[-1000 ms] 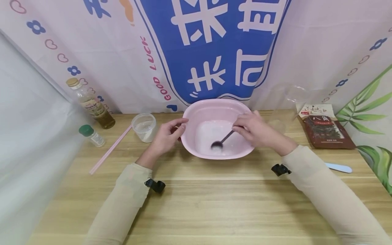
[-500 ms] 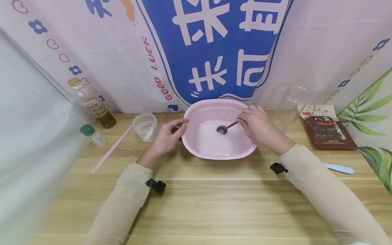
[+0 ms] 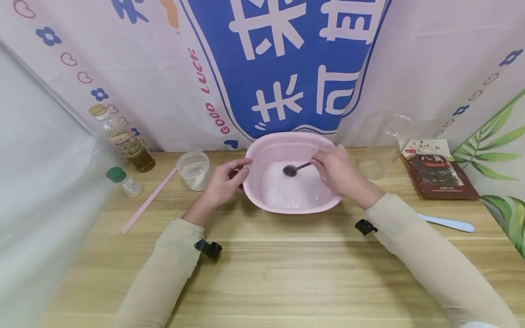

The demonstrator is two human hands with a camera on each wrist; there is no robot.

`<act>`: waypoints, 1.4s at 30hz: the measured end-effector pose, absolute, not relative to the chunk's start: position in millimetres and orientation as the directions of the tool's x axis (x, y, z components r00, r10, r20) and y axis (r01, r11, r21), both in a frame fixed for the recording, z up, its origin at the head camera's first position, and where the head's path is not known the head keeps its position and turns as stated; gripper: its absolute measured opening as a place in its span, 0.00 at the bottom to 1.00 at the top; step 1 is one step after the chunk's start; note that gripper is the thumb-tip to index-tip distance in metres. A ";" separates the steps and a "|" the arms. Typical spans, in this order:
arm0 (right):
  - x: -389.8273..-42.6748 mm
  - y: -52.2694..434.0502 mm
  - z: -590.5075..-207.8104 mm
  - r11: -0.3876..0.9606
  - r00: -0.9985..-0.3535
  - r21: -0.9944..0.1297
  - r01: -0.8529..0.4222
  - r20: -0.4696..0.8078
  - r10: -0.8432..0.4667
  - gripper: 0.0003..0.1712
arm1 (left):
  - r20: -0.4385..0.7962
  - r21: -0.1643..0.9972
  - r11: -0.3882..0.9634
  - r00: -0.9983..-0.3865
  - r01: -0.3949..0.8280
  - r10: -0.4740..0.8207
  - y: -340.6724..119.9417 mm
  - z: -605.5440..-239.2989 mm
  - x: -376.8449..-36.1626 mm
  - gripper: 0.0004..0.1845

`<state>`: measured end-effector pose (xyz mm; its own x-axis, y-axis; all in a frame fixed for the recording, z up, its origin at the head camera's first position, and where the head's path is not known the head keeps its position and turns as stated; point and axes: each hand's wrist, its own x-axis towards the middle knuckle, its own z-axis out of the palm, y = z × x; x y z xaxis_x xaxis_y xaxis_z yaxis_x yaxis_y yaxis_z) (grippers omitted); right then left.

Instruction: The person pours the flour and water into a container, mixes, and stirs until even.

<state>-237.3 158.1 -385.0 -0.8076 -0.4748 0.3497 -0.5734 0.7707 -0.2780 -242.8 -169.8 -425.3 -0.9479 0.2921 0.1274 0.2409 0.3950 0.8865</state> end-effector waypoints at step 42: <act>-238.0 158.6 -377.9 0.660 -0.755 -0.368 -0.655 0.286 -0.590 0.09 | 0.117 0.898 0.380 -0.952 0.223 0.282 -169.9 -424.9 -241.1 0.20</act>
